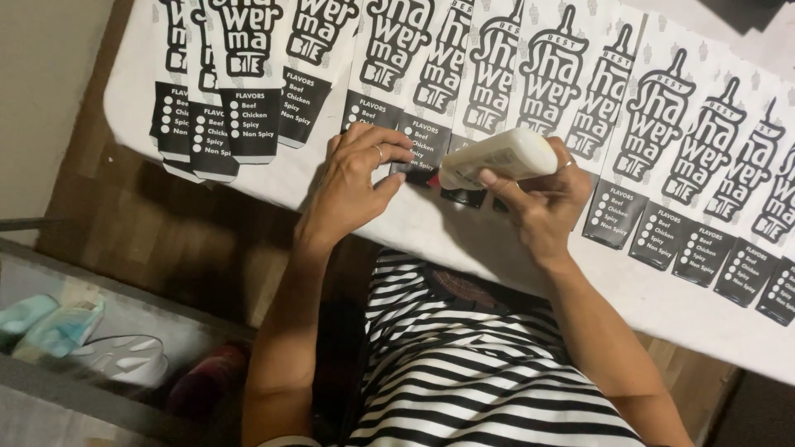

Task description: Laying out paper food wrappers on a table and applying glue to the edges to prepare them for assembly.

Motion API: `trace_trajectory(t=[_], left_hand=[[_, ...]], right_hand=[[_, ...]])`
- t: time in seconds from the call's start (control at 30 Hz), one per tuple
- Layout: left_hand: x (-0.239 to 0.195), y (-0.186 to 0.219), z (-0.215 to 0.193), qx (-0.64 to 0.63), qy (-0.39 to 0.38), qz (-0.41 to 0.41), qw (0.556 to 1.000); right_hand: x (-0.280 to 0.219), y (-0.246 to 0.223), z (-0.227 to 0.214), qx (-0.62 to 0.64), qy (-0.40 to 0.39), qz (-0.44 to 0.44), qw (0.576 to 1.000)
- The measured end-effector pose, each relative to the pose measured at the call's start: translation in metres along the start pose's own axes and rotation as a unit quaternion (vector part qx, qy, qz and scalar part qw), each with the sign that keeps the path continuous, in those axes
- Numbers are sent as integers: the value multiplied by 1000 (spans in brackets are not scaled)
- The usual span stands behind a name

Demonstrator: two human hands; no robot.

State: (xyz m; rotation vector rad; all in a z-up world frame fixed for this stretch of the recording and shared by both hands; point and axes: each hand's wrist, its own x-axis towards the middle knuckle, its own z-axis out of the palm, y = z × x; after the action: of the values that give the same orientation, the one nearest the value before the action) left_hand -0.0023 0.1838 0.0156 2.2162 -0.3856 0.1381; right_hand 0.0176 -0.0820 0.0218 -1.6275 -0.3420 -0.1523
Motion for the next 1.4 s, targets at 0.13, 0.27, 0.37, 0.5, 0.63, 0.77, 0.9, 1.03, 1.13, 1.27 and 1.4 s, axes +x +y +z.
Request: trace_trajectory(t=[0.13,0.27,0.37,0.5,0.63,0.77,0.9,1.03,1.13,1.27,1.4], left_hand=[[-1,-1,4,14,23,-17,999],[-2,0,3,16,15,-20,1000],[-1,4,0,29,15,-4,999],[-2,-3,0,33,-1,4,999],[-2,-7,4,46,31,47,997],[-2,-27,-1,3,144,84,986],[-7,-21,-32,87,156,63,982],[-10,-33,-33,42,143,50,988],[-12,-36,-37,2,131,39,991],[-14,-42,-36,-17,115,27,993],[-16,-39,-37,-10,105,20,994]], right_hand=[[0,-6,19,18,-4,-22,1000],[3,2,37,46,-13,-34,998],[10,-3,55,68,-21,-48,996],[3,-3,37,38,-8,-29,999],[-6,-6,12,-11,19,-8,1000],[-2,2,8,5,52,-9,999],[15,-14,34,-10,21,-43,999],[26,-16,66,55,9,-34,998],[32,-15,80,70,-11,-34,997],[32,-9,89,60,-37,-20,997],[40,0,104,57,-53,-40,996]])
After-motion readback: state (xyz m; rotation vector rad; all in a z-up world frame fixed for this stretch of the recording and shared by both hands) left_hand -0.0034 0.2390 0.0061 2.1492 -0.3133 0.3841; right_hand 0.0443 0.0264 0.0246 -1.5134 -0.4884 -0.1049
